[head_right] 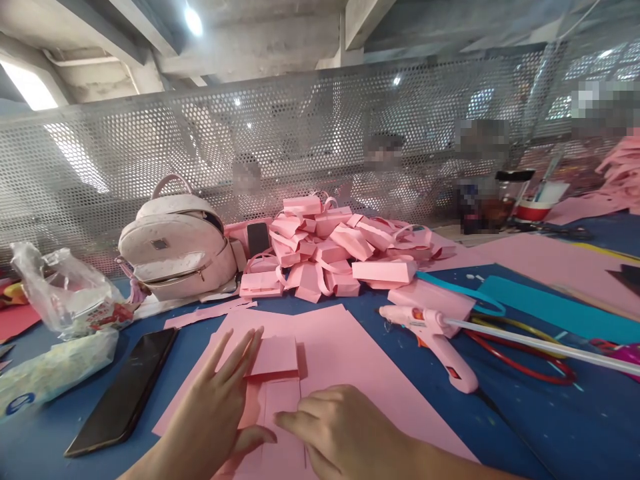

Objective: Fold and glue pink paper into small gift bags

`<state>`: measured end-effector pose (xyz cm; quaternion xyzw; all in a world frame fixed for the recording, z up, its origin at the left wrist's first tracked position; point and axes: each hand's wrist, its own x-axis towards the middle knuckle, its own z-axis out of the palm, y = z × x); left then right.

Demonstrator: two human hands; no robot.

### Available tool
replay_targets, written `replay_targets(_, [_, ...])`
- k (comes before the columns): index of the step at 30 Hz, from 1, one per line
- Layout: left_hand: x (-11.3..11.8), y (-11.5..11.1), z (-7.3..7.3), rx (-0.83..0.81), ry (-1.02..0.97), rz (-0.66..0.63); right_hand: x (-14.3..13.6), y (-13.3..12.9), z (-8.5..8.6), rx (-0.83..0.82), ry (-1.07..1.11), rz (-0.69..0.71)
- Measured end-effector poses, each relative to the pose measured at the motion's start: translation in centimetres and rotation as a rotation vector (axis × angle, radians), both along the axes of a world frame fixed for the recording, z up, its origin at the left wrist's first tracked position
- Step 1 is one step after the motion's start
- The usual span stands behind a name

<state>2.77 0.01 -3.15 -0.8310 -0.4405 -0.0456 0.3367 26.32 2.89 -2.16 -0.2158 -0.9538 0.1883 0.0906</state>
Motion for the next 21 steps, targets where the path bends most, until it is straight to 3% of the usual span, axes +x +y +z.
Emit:
replay_targets(14, [1.3, -0.5, -0.4, 0.108, -0.141, -0.048, -0.1, 0.1, 0.3, -0.005, -0.033, 0.000])
replay_targets(21, [1.5, -0.3, -1.2, 0.087, -0.153, -0.148, 0.0, -0.2, 0.0, 0.022, -0.040, -0.025])
